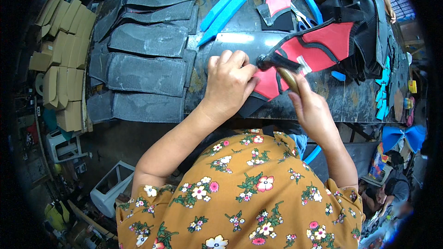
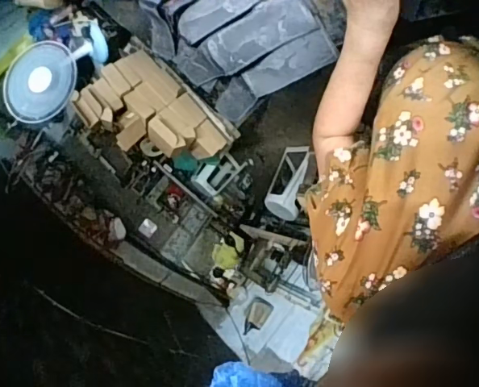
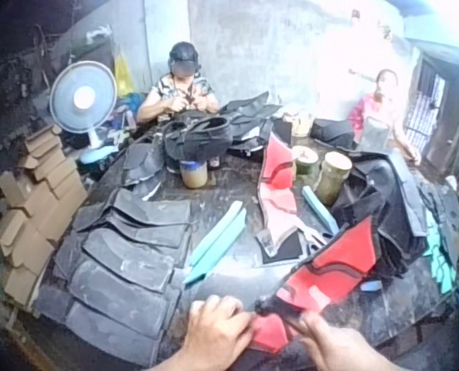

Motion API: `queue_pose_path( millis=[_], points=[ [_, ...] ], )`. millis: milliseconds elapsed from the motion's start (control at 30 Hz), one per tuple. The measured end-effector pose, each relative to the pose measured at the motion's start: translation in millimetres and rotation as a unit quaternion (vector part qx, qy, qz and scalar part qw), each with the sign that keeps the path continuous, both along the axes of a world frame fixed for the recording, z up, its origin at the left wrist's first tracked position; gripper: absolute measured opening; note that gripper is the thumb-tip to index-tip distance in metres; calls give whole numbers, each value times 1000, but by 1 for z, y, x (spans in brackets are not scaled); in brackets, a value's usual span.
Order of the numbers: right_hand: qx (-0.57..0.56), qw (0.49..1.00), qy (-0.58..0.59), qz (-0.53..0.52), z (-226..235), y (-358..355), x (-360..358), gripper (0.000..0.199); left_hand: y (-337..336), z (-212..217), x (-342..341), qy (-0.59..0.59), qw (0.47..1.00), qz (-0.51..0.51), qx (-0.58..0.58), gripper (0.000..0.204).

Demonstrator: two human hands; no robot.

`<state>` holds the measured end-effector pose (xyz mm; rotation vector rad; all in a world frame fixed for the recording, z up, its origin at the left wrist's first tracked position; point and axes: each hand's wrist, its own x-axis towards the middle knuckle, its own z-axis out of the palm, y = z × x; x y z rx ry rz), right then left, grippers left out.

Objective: The person uses a hammer to attach black rubber pieces to pink sandal soles. They repeatedly pick up a sole, align a rubber strip, and tap it into place with a hammer, then set the finished sole aside.

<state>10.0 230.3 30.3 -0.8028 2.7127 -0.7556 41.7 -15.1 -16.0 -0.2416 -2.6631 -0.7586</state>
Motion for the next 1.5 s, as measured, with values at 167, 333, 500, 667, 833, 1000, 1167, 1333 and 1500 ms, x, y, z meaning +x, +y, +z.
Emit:
queue_pose_path(
  millis=[167,333,500,667,833,1000,1167,1333,1500],
  points=[
    [4,999,-30,-11,2,1,-3,51,-14,0,3,-99,988,-9,122,23],
    [-75,997,3,-24,6,0,-2,46,-12,-3,6,-3,998,-49,48,16],
    [-84,996,23,19,10,-6,2,46,-10,-7,11,41,998,-50,-5,10],
    [-123,992,-7,23,12,-7,4,47,-10,-16,12,79,994,-34,67,19],
    [-82,995,-1,49,-2,-12,2,43,-6,-19,20,4,986,26,167,43],
    [-102,994,-1,45,3,-1,-2,44,-4,-10,17,-31,981,34,188,51],
    [-53,997,-10,49,23,47,-10,43,-6,1,1,-48,996,-31,65,68],
    [3,994,106,-6,15,115,-8,26,10,7,-9,-51,996,-70,30,77],
    [81,975,190,-78,-22,151,-11,28,29,15,-24,-97,958,-156,220,62]
  ],
)
